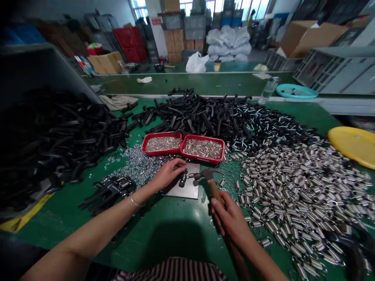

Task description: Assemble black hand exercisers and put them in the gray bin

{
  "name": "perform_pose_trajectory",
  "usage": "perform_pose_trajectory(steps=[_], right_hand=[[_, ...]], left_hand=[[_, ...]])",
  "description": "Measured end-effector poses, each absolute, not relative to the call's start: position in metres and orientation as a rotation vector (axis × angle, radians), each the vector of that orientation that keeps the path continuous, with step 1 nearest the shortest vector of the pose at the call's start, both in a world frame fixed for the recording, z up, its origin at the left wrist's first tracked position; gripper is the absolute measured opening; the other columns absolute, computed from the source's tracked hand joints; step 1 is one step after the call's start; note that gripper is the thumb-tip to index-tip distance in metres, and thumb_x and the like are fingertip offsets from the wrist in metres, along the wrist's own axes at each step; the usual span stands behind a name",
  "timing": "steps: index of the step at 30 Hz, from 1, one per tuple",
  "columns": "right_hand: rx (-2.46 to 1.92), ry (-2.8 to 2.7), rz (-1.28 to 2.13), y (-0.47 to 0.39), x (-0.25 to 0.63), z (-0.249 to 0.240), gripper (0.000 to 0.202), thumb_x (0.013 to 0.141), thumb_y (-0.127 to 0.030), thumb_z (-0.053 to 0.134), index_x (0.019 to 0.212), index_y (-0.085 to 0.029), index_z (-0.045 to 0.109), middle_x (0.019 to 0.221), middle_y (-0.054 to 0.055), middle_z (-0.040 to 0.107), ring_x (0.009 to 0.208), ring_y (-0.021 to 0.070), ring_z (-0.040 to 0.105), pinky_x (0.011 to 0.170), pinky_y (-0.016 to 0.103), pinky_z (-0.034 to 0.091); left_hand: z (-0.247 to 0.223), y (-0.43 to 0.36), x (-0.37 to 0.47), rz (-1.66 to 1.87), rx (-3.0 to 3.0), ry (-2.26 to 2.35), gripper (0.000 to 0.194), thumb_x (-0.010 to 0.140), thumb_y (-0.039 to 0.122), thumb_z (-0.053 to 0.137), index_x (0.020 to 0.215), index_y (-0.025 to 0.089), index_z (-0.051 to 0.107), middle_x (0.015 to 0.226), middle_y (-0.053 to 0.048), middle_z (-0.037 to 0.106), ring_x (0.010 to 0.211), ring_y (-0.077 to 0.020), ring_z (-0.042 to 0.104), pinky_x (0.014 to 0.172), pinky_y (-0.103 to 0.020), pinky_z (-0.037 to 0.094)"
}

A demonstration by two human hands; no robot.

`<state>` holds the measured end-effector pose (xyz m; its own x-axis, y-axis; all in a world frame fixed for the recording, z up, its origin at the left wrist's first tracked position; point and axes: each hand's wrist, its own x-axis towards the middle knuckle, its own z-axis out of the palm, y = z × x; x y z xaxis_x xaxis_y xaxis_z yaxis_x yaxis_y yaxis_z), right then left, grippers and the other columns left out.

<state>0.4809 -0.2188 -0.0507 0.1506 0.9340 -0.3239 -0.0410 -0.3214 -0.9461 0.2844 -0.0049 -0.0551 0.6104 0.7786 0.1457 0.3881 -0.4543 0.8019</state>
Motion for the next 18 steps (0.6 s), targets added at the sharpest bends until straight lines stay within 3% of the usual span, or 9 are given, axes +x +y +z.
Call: perform_pose_trajectory(steps=[4, 11, 18], right_hand=[[-1.511, -0.892, 1.329, -0.212, 0.478, -0.052, 0.035, 0.094, -0.053, 0.055, 0.112, -0.023, 0.051, 0.074, -0.005, 0.058, 0.037, 0.0041, 0.041, 0.032, 0.017, 0.03], [-1.605, -1.018, 1.316, -0.196, 0.489, -0.054, 0.04, 0.093, -0.054, 0.056, 0.119, -0.024, 0.049, 0.083, -0.002, 0.063, 0.047, 0.0099, 0.055, 0.036, 0.02, 0.045], [-1.663, -1.162, 1.31, -0.184, 0.499, -0.055, 0.036, 0.094, -0.053, 0.052, 0.117, -0.025, 0.05, 0.085, -0.001, 0.065, 0.048, 0.0122, 0.057, 0.033, 0.022, 0.041]], left_hand=[[-0.061, -0.007, 0.283, 0.664, 2.073, 0.915, 0.015, 0.091, 0.019, 0.059, 0.104, 0.021, 0.065, 0.096, -0.001, 0.07, 0.091, -0.0178, 0.066, 0.085, -0.031, 0.05], [-0.063, -0.01, 0.279, 0.63, 2.496, 0.686, 0.014, 0.096, 0.022, 0.053, 0.103, 0.02, 0.065, 0.1, -0.006, 0.069, 0.1, -0.022, 0.062, 0.094, -0.039, 0.046], [-0.07, -0.009, 0.279, 0.753, 2.121, 0.855, 0.01, 0.091, 0.018, 0.06, 0.099, 0.02, 0.064, 0.093, -0.001, 0.069, 0.089, -0.0167, 0.065, 0.085, -0.032, 0.049]])
